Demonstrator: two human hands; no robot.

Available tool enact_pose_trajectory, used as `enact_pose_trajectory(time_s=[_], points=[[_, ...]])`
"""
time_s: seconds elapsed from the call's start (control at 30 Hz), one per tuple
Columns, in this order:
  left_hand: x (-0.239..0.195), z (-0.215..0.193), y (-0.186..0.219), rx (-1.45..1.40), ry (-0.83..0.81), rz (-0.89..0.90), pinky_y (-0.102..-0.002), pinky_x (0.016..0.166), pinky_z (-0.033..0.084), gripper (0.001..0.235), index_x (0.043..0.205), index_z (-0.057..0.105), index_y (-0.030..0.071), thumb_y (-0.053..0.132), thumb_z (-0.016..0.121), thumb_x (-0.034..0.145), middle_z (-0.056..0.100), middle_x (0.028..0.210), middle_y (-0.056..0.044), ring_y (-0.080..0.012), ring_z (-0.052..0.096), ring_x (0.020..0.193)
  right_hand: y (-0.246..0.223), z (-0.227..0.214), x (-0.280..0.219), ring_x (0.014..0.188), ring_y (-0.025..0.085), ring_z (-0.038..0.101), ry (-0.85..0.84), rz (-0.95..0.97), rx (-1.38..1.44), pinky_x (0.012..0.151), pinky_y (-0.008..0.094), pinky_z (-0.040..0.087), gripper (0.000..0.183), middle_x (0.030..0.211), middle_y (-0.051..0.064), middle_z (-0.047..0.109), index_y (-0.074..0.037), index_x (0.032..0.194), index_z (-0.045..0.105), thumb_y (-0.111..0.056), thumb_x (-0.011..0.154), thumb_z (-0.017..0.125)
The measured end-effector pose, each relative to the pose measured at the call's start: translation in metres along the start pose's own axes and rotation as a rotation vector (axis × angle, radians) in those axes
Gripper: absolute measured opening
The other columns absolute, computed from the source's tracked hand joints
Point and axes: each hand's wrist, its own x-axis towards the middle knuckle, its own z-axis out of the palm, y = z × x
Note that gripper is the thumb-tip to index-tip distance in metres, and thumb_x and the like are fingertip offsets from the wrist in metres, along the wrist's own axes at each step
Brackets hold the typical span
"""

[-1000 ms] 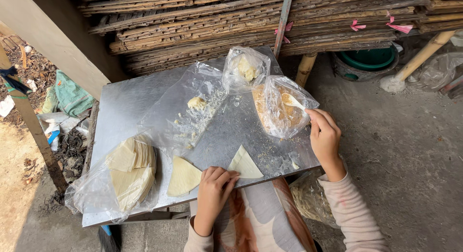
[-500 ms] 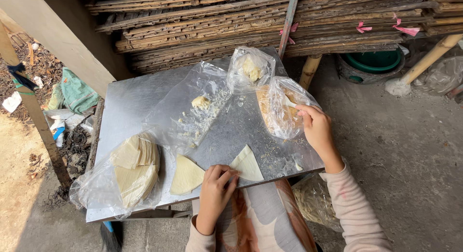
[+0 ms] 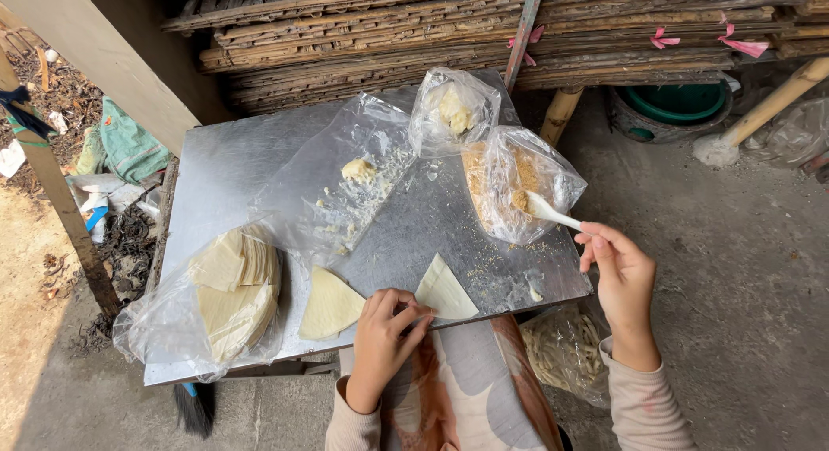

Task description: The person assembles samosas by placing a small amount of filling onto triangular dough sheets, folding them into cones, and sealing the edges. The finished samosas are stacked on the metal table.

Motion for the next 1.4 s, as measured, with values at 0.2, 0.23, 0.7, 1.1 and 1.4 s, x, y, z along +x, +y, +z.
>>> enact_pose_trajectory(time_s=[0.2, 0.23, 0.7, 1.1, 1.4], points=[[-0.005, 0.005, -0.007, 0.007, -0.023, -0.008, -0.035, 0.071, 0.045, 0.011, 0.09, 0.078, 0.015, 0.016, 0.081, 0.079, 0.058, 0.076, 0.0, -0.0216, 0.055, 0.077, 0.007, 0.031, -0.054, 0.07, 0.01, 0.061, -0.275, 0.105, 0.034, 0.063, 0.023, 0.052, 0.027, 0.101, 0.011, 0.074, 0.005, 0.121, 0.069, -0.008, 0.104, 0.053], [-0.005, 0.006, -0.008, 0.016, -0.019, 0.007, -0.035, 0.07, 0.045, 0.011, 0.089, 0.077, 0.015, 0.016, 0.081, 0.079, 0.058, 0.075, 0.0, -0.0213, 0.055, 0.076, 0.006, 0.037, -0.061, 0.07, 0.011, 0.06, -0.297, 0.112, 0.014, 0.063, 0.023, 0.052, 0.026, 0.101, 0.012, 0.074, 0.005, 0.12, 0.07, -0.007, 0.104, 0.053], [-0.006, 0.006, -0.006, -0.002, 0.027, -0.01, -0.033, 0.067, 0.044, 0.014, 0.091, 0.077, 0.015, 0.014, 0.082, 0.078, 0.05, 0.068, 0.001, -0.0182, 0.052, 0.068, -0.037, 0.056, -0.075, 0.09, 0.022, 0.068, -0.54, -0.829, -0.688, 0.074, 0.031, 0.06, 0.025, 0.103, 0.012, 0.072, 0.002, 0.106, 0.076, -0.004, 0.082, 0.075], [-0.003, 0.005, -0.001, 0.091, 0.087, 0.024, -0.035, 0.076, 0.046, 0.022, 0.097, 0.075, 0.011, 0.023, 0.083, 0.08, 0.058, 0.074, 0.0, -0.0209, 0.058, 0.077, -0.009, 0.038, 0.026, 0.092, 0.024, 0.07, 0.179, -0.402, -0.671, 0.067, 0.031, 0.053, 0.023, 0.104, 0.015, 0.068, 0.001, 0.119, 0.071, 0.009, 0.105, 0.055], [-0.003, 0.003, 0.0, 0.13, 0.075, 0.055, -0.038, 0.083, 0.047, 0.019, 0.1, 0.074, 0.009, 0.013, 0.077, 0.082, 0.065, 0.084, -0.002, -0.0228, 0.062, 0.085, -0.037, 0.059, -0.013, 0.107, 0.032, 0.058, -0.032, -0.378, -0.889, 0.092, 0.038, 0.049, 0.032, 0.12, 0.019, 0.061, -0.002, 0.124, 0.067, -0.013, 0.094, 0.072]])
